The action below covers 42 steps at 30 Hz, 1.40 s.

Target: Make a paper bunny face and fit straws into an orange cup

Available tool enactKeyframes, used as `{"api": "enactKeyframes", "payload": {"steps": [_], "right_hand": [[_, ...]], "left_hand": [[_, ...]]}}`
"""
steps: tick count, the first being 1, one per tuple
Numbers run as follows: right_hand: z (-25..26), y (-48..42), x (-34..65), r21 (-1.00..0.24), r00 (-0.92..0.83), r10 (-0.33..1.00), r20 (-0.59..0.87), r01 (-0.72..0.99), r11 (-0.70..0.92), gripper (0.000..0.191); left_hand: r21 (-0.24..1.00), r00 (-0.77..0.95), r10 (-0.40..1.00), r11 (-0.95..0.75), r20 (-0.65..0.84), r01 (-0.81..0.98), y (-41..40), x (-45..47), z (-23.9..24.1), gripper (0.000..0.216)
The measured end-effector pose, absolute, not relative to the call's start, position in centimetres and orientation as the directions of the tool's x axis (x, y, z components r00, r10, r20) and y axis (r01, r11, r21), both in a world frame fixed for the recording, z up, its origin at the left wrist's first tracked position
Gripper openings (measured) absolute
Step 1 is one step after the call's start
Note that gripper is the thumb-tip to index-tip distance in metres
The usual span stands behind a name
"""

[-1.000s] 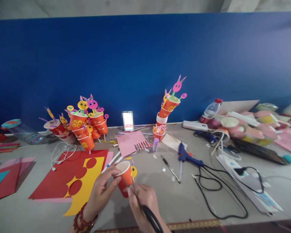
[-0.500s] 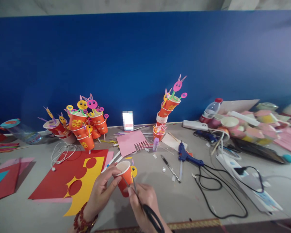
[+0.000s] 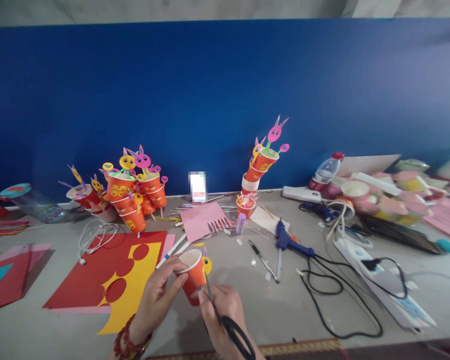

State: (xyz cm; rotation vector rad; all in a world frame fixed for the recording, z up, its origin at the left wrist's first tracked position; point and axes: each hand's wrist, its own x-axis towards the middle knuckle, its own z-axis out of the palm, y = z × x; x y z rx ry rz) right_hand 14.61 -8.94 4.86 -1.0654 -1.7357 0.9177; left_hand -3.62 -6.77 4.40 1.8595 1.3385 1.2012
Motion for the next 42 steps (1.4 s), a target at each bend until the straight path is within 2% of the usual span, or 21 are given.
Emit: {"api": "enactKeyframes", "payload": {"steps": [17, 32, 38, 42], "right_hand": [[4.4, -9.0, 14.7, -0.902, -0.263, 0.931, 0.252, 0.285, 0.325, 0.041], [4.8, -9.0, 14.5, -0.883, -0.248, 0.926, 0.286, 0.306, 0.355, 0.045], [4.8, -9.1, 14.3, -0.892, -0.22, 0.944, 0.244, 0.33, 0.308, 0.047], [4.4, -9.4, 14.0, -0.945, -0.182, 0.972, 0.15, 0.263, 0.195, 0.052]], "left_hand": [[0.819, 0.118, 0.927, -0.37, 0.356, 0.439, -6.8, -3.6, 4.8, 0.011], [0.817, 0.123, 0.924, -0.377, 0.361, 0.436, -6.9, -3.6, 4.8, 0.012], [0.762, 0.152, 0.898, -0.432, 0.414, 0.482, -6.9, -3.6, 5.2, 0.012], [0.679, 0.225, 0.845, -0.526, 0.485, 0.513, -6.8, -3.6, 5.5, 0.008]]}}
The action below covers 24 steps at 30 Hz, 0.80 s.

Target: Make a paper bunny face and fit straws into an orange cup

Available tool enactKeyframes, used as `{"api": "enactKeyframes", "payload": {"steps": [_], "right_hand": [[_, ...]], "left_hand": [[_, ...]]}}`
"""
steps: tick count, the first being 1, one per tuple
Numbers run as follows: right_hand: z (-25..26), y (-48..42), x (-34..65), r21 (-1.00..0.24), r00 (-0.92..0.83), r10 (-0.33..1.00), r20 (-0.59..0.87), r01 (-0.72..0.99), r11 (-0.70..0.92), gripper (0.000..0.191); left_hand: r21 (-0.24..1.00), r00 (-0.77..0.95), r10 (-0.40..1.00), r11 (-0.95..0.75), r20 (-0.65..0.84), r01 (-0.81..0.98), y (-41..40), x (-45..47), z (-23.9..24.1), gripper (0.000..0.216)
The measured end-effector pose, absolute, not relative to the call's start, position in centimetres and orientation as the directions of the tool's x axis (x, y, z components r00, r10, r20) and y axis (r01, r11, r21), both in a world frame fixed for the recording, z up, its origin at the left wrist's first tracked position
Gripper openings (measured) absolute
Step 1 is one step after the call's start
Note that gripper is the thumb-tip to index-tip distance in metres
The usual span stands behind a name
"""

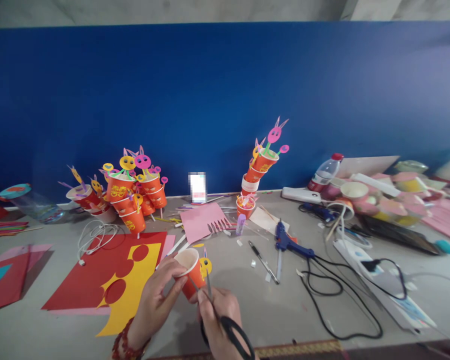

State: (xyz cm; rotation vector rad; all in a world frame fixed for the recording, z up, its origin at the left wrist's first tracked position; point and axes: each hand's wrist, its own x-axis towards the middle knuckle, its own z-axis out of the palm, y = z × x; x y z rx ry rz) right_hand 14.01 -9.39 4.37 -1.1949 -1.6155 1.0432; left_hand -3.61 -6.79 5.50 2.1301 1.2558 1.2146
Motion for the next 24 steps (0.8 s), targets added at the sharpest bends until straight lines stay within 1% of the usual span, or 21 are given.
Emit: {"api": "enactKeyframes", "payload": {"steps": [4, 6, 8, 11, 13, 14, 15, 17, 19, 20, 22, 24], "right_hand": [[3.7, -9.8, 13.3, -0.998, -0.128, 0.991, -0.043, 0.052, -0.036, 0.054], [3.4, -9.8, 12.9, -0.99, -0.124, 0.985, -0.121, -0.063, -0.129, 0.055], [3.0, -9.9, 12.5, -0.972, -0.124, 0.979, -0.162, -0.152, -0.18, 0.058], [2.4, -9.9, 12.3, -0.947, -0.123, 0.967, -0.223, -0.209, -0.245, 0.058], [2.0, -9.9, 12.5, -0.954, -0.125, 0.964, -0.233, -0.162, -0.251, 0.058], [1.8, -9.8, 12.6, -0.971, -0.124, 0.971, -0.204, -0.104, -0.217, 0.058], [1.6, -9.6, 12.7, -0.989, -0.118, 0.982, -0.145, -0.025, -0.149, 0.057], [1.2, -9.2, 13.0, -0.984, -0.122, 0.991, 0.052, 0.16, 0.072, 0.056], [0.9, -8.6, 13.4, -0.903, -0.156, 0.953, 0.26, 0.311, 0.298, 0.056], [0.7, -8.3, 13.6, -0.853, -0.183, 0.923, 0.339, 0.354, 0.384, 0.057], [0.6, -7.9, 14.1, -0.79, -0.224, 0.882, 0.414, 0.393, 0.471, 0.059], [0.5, -7.8, 14.5, -0.802, -0.253, 0.887, 0.386, 0.383, 0.458, 0.058]], "left_hand": [[0.58, 0.27, 0.788, -0.597, 0.553, 0.554, -7.0, -3.6, 6.0, 0.014], [0.538, 0.289, 0.779, -0.603, 0.557, 0.588, -7.3, -3.5, 6.3, 0.016], [0.496, 0.311, 0.774, -0.604, 0.552, 0.624, -7.5, -3.3, 6.5, 0.018], [0.439, 0.334, 0.762, -0.61, 0.555, 0.66, -7.7, -3.2, 6.7, 0.021], [0.423, 0.334, 0.758, -0.608, 0.56, 0.672, -7.6, -3.2, 6.7, 0.021], [0.419, 0.333, 0.761, -0.604, 0.557, 0.678, -7.6, -3.3, 6.6, 0.021], [0.417, 0.336, 0.765, -0.599, 0.549, 0.683, -7.6, -3.4, 6.5, 0.02], [0.422, 0.346, 0.776, -0.592, 0.527, 0.687, -7.5, -3.7, 6.3, 0.019], [0.449, 0.349, 0.792, -0.583, 0.502, 0.677, -7.4, -4.1, 6.1, 0.018], [0.467, 0.349, 0.799, -0.578, 0.489, 0.67, -7.5, -4.2, 6.1, 0.017], [0.486, 0.348, 0.809, -0.57, 0.474, 0.662, -7.5, -4.3, 6.0, 0.015], [0.465, 0.346, 0.809, -0.565, 0.476, 0.682, -7.6, -4.1, 6.0, 0.015]]}}
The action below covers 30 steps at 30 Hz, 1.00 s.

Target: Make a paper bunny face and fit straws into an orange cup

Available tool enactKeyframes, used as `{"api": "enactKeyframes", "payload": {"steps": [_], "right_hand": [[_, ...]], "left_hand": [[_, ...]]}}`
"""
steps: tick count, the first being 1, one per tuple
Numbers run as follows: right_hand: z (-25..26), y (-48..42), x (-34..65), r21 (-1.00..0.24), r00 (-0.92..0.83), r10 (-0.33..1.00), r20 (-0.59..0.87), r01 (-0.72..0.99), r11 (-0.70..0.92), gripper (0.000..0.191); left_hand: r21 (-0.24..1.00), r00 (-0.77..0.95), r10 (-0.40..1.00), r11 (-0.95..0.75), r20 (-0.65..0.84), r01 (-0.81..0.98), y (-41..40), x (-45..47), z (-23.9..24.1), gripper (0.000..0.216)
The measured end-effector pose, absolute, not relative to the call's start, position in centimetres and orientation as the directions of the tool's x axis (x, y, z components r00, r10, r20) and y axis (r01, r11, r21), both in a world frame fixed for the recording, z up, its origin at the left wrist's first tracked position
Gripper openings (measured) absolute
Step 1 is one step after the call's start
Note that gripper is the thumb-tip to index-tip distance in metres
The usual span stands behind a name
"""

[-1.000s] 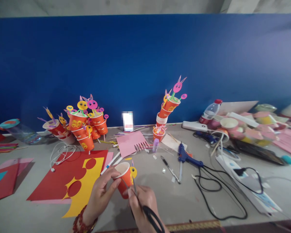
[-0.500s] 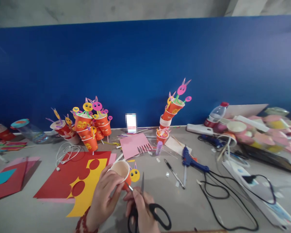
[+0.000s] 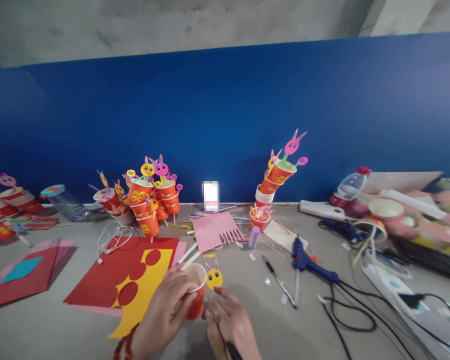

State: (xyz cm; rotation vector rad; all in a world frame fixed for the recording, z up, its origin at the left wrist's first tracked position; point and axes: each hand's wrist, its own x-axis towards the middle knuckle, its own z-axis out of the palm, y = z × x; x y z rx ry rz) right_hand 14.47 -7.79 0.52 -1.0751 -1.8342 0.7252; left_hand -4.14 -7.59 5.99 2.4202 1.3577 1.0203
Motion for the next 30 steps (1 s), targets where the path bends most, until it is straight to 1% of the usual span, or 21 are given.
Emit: {"api": "enactKeyframes", "payload": {"steps": [2, 4, 5, 7, 8, 9, 10, 11, 12, 14, 16, 17, 18, 19, 20, 22, 24, 25, 27, 29, 30], "right_hand": [[0.6, -8.1, 14.5, -0.879, -0.224, 0.938, 0.263, 0.346, 0.329, 0.055], [0.7, -8.6, 14.1, -0.962, -0.135, 0.988, 0.073, 0.252, 0.105, 0.056], [0.8, -8.9, 13.7, -0.985, -0.115, 0.993, -0.031, 0.17, -0.011, 0.058], [0.8, -9.2, 13.0, -0.985, -0.124, 0.978, -0.169, -0.008, -0.171, 0.06], [0.8, -9.3, 12.7, -0.975, -0.137, 0.97, -0.199, -0.071, -0.21, 0.06], [0.8, -9.3, 12.6, -0.969, -0.144, 0.967, -0.21, -0.098, -0.225, 0.06], [0.8, -9.2, 12.6, -0.972, -0.146, 0.968, -0.205, -0.083, -0.218, 0.06], [0.7, -9.1, 12.7, -0.982, -0.147, 0.973, -0.178, -0.031, -0.184, 0.059], [0.7, -8.9, 12.9, -0.992, -0.159, 0.98, -0.119, 0.046, -0.113, 0.058], [0.6, -8.4, 13.5, -0.97, -0.207, 0.976, 0.062, 0.218, 0.108, 0.054], [0.7, -7.9, 14.1, -0.878, -0.261, 0.928, 0.266, 0.331, 0.345, 0.052], [0.7, -7.7, 14.2, -0.832, -0.278, 0.901, 0.332, 0.364, 0.418, 0.052], [0.8, -7.6, 14.3, -0.803, -0.281, 0.887, 0.367, 0.386, 0.454, 0.052], [1.0, -7.5, 14.3, -0.799, -0.271, 0.889, 0.369, 0.396, 0.452, 0.052], [1.1, -7.6, 14.2, -0.822, -0.254, 0.908, 0.334, 0.393, 0.413, 0.052], [1.4, -7.9, 13.8, -0.914, -0.203, 0.96, 0.191, 0.32, 0.25, 0.052], [1.6, -8.4, 13.2, -0.986, -0.165, 0.986, 0.02, 0.159, 0.047, 0.053], [1.6, -8.6, 12.8, -0.996, -0.142, 0.988, -0.061, 0.069, -0.052, 0.055], [1.5, -8.8, 12.2, -0.977, -0.099, 0.977, -0.191, -0.077, -0.199, 0.057], [1.4, -8.9, 12.0, -0.956, -0.079, 0.963, -0.259, -0.122, -0.267, 0.059], [1.4, -8.9, 12.1, -0.962, -0.087, 0.965, -0.248, -0.096, -0.256, 0.059]], "left_hand": [[0.423, 0.341, 0.806, -0.556, 0.484, 0.715, -7.7, -3.8, 6.0, 0.016], [0.377, 0.357, 0.803, -0.554, 0.478, 0.742, -7.7, -3.3, 6.1, 0.018], [0.356, 0.37, 0.799, -0.558, 0.474, 0.75, -7.7, -3.2, 6.1, 0.02], [0.32, 0.386, 0.79, -0.564, 0.476, 0.761, -7.6, -3.0, 6.0, 0.022], [0.309, 0.391, 0.786, -0.568, 0.479, 0.763, -7.6, -3.0, 5.9, 0.022], [0.308, 0.391, 0.784, -0.569, 0.482, 0.763, -7.5, -3.0, 5.8, 0.023], [0.315, 0.388, 0.786, -0.569, 0.482, 0.76, -7.5, -3.2, 5.6, 0.022], [0.329, 0.384, 0.788, -0.568, 0.481, 0.754, -7.4, -3.3, 5.5, 0.022], [0.347, 0.38, 0.791, -0.568, 0.479, 0.746, -7.4, -3.4, 5.4, 0.02], [0.389, 0.37, 0.8, -0.567, 0.473, 0.726, -7.2, -3.7, 5.4, 0.018], [0.429, 0.363, 0.812, -0.558, 0.457, 0.71, -7.1, -3.9, 5.4, 0.016], [0.447, 0.36, 0.821, -0.55, 0.443, 0.705, -7.0, -4.0, 5.5, 0.016], [0.462, 0.354, 0.83, -0.54, 0.431, 0.703, -7.0, -4.0, 5.6, 0.016], [0.469, 0.348, 0.835, -0.533, 0.427, 0.704, -7.0, -4.0, 5.7, 0.016], [0.466, 0.342, 0.835, -0.531, 0.431, 0.708, -7.0, -3.9, 5.7, 0.016], [0.44, 0.337, 0.83, -0.53, 0.445, 0.725, -7.1, -3.6, 5.8, 0.018], [0.399, 0.34, 0.824, -0.528, 0.453, 0.749, -7.2, -3.4, 5.8, 0.02], [0.379, 0.345, 0.824, -0.526, 0.45, 0.761, -7.3, -3.2, 5.8, 0.022], [0.345, 0.355, 0.822, -0.523, 0.446, 0.779, -7.3, -3.0, 5.7, 0.023], [0.335, 0.364, 0.821, -0.526, 0.44, 0.782, -7.2, -3.0, 5.7, 0.023], [0.345, 0.368, 0.822, -0.529, 0.434, 0.775, -7.2, -3.1, 5.7, 0.023]]}}
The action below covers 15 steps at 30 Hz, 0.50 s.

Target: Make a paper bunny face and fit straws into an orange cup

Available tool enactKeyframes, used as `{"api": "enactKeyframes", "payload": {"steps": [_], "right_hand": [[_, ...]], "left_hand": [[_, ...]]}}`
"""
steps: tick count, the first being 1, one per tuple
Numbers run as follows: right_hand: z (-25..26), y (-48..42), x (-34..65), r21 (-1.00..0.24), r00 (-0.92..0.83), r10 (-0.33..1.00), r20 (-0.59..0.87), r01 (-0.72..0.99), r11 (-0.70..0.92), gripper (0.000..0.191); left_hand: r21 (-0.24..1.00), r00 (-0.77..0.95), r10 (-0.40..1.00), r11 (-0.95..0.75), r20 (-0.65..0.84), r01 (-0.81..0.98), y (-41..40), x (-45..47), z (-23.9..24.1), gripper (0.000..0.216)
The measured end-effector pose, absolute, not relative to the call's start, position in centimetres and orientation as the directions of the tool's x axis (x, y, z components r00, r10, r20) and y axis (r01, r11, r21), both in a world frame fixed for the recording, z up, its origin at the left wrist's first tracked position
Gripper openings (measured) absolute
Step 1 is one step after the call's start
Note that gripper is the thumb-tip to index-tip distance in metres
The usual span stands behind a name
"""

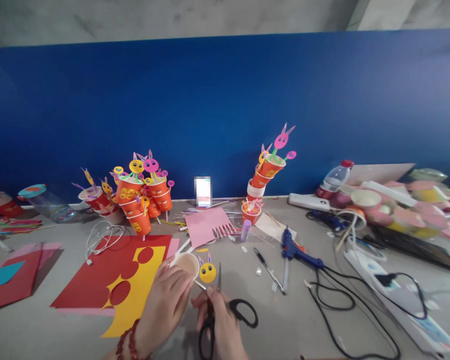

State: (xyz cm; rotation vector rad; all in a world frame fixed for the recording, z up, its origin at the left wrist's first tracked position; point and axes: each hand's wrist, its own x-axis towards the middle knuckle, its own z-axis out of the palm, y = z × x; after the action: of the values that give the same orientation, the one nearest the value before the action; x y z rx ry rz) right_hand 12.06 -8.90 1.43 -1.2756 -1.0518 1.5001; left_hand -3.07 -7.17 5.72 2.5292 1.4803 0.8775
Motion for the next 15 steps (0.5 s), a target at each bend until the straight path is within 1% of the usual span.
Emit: {"api": "enactKeyframes", "payload": {"steps": [1, 2, 3, 4, 5, 7, 8, 9, 10, 12, 13, 15], "right_hand": [[1.6, -8.8, 12.3, -0.977, -0.1, 0.973, -0.206, -0.033, -0.21, 0.058], [1.8, -8.6, 12.7, -0.99, -0.122, 0.983, -0.135, 0.056, -0.129, 0.056], [2.2, -8.4, 13.1, -0.987, -0.15, 0.988, -0.043, 0.158, -0.019, 0.052], [2.6, -8.2, 13.6, -0.96, -0.185, 0.981, 0.063, 0.257, 0.111, 0.048], [3.0, -7.9, 14.1, -0.915, -0.252, 0.952, 0.172, 0.319, 0.249, 0.045], [3.5, -7.4, 14.9, -0.815, -0.378, 0.864, 0.332, 0.347, 0.465, 0.044], [3.7, -7.3, 15.1, -0.786, -0.417, 0.831, 0.368, 0.338, 0.518, 0.044], [3.7, -7.2, 15.2, -0.786, -0.417, 0.831, 0.369, 0.337, 0.518, 0.044], [3.6, -7.3, 15.1, -0.816, -0.382, 0.863, 0.331, 0.344, 0.465, 0.044], [3.1, -7.7, 14.6, -0.921, -0.248, 0.956, 0.157, 0.314, 0.233, 0.049], [2.7, -8.0, 14.1, -0.964, -0.181, 0.983, 0.043, 0.251, 0.089, 0.052], [2.1, -8.4, 13.1, -0.99, -0.124, 0.983, -0.139, 0.054, -0.133, 0.057]], "left_hand": [[0.362, 0.372, 0.824, -0.533, 0.428, 0.765, -7.1, -3.2, 5.8, 0.022], [0.382, 0.373, 0.825, -0.537, 0.424, 0.752, -7.0, -3.3, 5.9, 0.021], [0.403, 0.375, 0.825, -0.542, 0.423, 0.738, -6.9, -3.5, 6.0, 0.02], [0.422, 0.376, 0.825, -0.546, 0.422, 0.724, -6.8, -3.6, 6.1, 0.018], [0.441, 0.379, 0.826, -0.548, 0.417, 0.71, -6.7, -3.7, 6.2, 0.017], [0.476, 0.379, 0.833, -0.544, 0.403, 0.691, -6.6, -3.9, 6.4, 0.015], [0.487, 0.378, 0.836, -0.541, 0.398, 0.685, -6.5, -3.9, 6.5, 0.014], [0.488, 0.376, 0.837, -0.54, 0.399, 0.686, -6.5, -3.8, 6.5, 0.014], [0.477, 0.37, 0.834, -0.542, 0.41, 0.692, -6.6, -3.7, 6.5, 0.014], [0.434, 0.365, 0.821, -0.55, 0.44, 0.714, -6.7, -3.4, 6.4, 0.016], [0.412, 0.367, 0.814, -0.554, 0.45, 0.724, -6.8, -3.3, 6.3, 0.018], [0.373, 0.375, 0.804, -0.559, 0.462, 0.74, -6.9, -2.9, 6.1, 0.021]]}}
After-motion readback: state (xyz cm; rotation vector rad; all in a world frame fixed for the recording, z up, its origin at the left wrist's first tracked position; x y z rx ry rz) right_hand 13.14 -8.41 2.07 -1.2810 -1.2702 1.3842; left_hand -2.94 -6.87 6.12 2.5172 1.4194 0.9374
